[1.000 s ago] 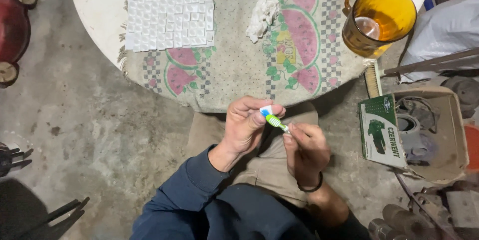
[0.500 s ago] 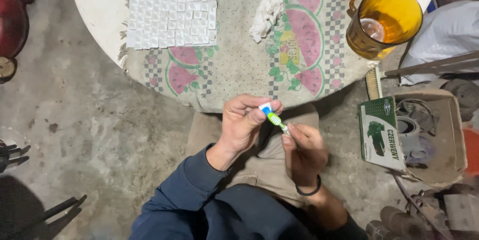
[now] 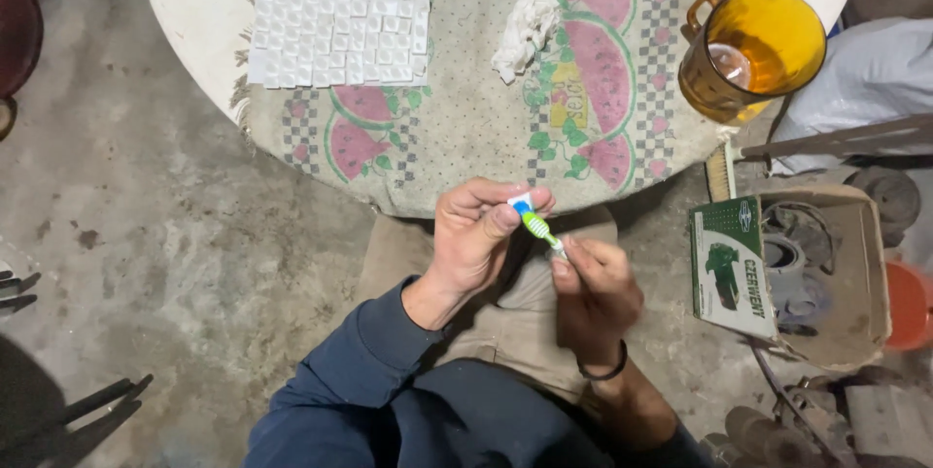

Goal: Cleaning individual keyboard keycaps using a toothbrush dipped in a cleaning solution and wiping them with a paper towel.

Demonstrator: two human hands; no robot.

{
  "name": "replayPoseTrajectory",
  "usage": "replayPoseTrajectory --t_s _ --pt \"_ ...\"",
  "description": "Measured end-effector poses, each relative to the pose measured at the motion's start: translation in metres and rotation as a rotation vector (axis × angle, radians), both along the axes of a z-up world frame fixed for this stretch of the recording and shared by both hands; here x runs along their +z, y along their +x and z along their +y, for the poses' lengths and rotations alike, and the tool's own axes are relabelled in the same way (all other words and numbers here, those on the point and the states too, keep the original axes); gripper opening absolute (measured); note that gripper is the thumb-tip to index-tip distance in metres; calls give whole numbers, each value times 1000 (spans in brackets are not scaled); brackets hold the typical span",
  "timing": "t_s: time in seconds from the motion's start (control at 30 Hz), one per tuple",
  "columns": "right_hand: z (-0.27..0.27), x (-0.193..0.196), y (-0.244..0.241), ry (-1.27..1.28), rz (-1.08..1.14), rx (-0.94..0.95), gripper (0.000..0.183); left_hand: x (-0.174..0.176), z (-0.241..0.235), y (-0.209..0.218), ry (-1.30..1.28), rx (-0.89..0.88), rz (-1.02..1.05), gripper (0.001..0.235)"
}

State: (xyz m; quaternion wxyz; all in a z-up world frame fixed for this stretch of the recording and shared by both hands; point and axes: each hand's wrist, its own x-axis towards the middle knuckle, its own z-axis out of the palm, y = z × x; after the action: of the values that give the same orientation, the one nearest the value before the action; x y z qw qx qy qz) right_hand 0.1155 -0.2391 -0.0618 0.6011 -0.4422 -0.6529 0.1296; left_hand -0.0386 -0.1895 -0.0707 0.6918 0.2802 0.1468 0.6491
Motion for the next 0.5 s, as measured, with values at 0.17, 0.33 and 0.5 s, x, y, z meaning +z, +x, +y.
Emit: replayPoseTrajectory --t_s 0.17,0.33,0.5 --pt "12 6 1 -47 -55 -65 27 -11 7 7 38 26 18 16" --pt "7 -9 2 -116 -115 -96 30 -5 8 0 4 90 18 16" --pt "3 -2 -3 -46 -87 -71 31 -3 4 -1 -5 78 -29 14"
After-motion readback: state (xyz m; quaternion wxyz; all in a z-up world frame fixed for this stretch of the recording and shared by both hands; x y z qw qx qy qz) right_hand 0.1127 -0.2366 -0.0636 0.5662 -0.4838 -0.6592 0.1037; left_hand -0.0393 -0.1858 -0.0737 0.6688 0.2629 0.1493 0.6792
